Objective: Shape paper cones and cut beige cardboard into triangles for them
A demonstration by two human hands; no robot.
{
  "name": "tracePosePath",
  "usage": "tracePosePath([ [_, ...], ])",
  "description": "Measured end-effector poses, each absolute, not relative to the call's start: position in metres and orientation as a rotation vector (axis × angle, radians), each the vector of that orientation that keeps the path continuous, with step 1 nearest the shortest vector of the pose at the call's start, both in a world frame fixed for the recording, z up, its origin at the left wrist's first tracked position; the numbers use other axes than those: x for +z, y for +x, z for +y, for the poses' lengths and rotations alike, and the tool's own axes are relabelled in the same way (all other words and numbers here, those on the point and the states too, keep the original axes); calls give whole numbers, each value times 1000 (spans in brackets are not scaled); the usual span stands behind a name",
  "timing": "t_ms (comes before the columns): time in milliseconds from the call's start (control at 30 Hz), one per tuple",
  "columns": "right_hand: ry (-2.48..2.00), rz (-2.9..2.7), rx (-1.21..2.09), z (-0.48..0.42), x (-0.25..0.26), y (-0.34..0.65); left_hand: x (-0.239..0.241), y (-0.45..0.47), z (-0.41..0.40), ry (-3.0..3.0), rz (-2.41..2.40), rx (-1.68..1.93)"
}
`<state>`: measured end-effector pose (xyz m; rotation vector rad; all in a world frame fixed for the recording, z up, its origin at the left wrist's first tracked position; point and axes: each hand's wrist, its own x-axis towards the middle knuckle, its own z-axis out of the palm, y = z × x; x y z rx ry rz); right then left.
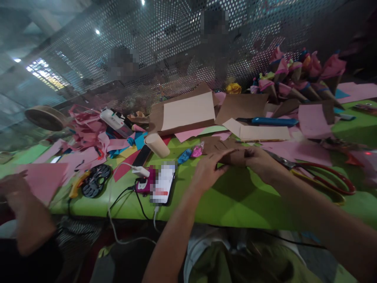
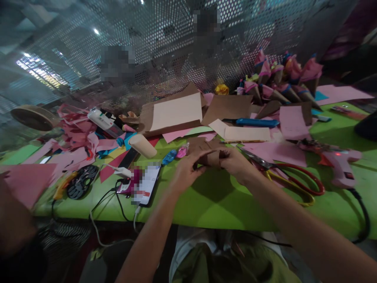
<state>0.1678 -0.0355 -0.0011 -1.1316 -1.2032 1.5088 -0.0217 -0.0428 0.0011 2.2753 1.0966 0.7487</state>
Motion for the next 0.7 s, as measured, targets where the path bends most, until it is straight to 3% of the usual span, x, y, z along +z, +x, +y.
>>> tracePosePath([
  [367, -1178, -1201, 1534, -34, -5, 172, -4, -21, -41, 2407, 1159, 682],
  [700, -1083, -1122, 1184, -39, -1, 175, -12, -25, -37, 2343, 1317, 881],
])
